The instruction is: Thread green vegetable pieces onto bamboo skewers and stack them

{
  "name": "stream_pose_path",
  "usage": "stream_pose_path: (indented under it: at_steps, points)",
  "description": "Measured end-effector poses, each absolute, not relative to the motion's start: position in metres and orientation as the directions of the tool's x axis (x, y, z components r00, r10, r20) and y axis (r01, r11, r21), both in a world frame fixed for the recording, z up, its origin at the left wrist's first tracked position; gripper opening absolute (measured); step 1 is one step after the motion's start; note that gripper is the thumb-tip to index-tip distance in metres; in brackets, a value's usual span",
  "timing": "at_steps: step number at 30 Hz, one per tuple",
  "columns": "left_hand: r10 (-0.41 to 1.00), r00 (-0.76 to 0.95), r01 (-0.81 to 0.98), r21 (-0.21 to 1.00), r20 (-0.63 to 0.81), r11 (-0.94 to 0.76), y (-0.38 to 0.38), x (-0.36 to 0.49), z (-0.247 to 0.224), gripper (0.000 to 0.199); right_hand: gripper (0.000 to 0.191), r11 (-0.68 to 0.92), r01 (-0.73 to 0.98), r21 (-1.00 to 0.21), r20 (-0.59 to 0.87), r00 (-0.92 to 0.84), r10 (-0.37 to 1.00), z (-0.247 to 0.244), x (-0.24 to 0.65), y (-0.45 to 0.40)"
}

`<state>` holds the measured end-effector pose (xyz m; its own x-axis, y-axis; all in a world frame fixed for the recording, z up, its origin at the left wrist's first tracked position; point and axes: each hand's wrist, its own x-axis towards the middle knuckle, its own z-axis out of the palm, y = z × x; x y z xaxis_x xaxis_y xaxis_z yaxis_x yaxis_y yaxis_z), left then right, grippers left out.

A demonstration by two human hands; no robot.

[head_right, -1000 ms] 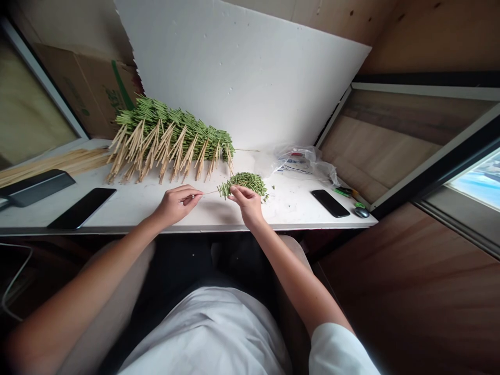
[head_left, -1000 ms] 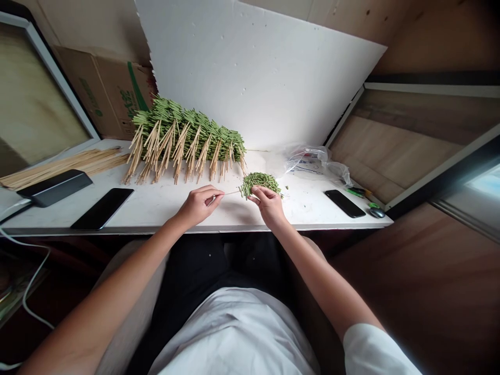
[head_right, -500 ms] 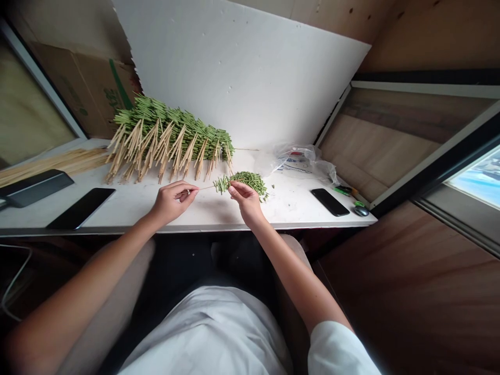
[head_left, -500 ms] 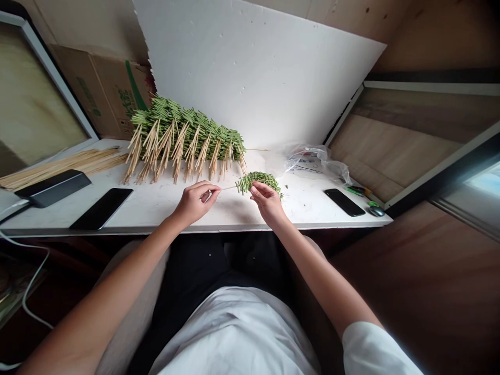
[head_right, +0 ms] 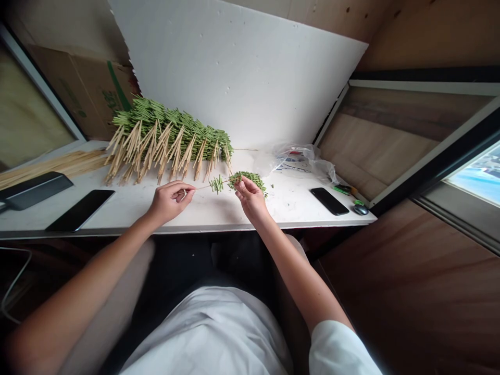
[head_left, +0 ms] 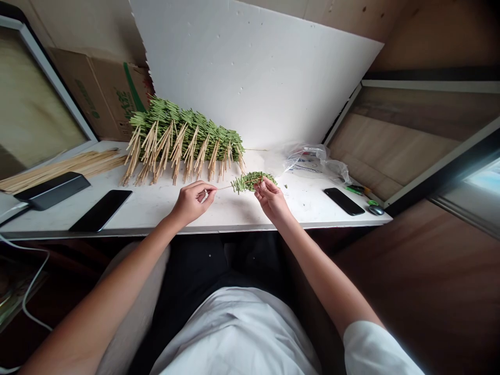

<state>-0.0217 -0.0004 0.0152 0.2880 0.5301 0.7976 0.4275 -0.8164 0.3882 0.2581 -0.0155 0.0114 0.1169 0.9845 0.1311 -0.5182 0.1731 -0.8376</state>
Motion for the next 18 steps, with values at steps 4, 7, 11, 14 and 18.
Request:
stream_pose_path:
  at_steps: [4,7,11,14,18]
  points:
    - [0.517,0.296,0.44,0.366,0.803,-0.82,-0.0007,-0.0224,0.0168,0.011,0.043,0.164,-0.508,-0.845,0.136,0.091,0.986,0.0133,0.259,-0.0156]
    - [0.518,0.304,0.443,0.363,0.8,-0.82,-0.001,-0.0228,0.0175,0.012,0.041,0.168,-0.502,-0.848,0.148,0.081,0.986,0.0151,0.259,-0.0172]
    - [0.52,0.302,0.444,0.364,0.799,-0.818,-0.0009,-0.0231,0.0175,0.011,0.04,0.165,-0.475,-0.864,0.142,0.085,0.986,0.0163,0.2599,-0.019]
    - [0.522,0.302,0.44,0.369,0.798,-0.819,-0.0005,-0.0231,0.0168,0.011,0.041,0.167,-0.455,-0.875,0.135,0.103,0.985,0.016,0.2607,-0.019]
    - [0.521,0.298,0.433,0.373,0.8,-0.821,0.0,-0.0226,0.0158,0.011,0.044,0.172,-0.414,-0.894,0.134,0.121,0.984,0.0151,0.2612,-0.0182]
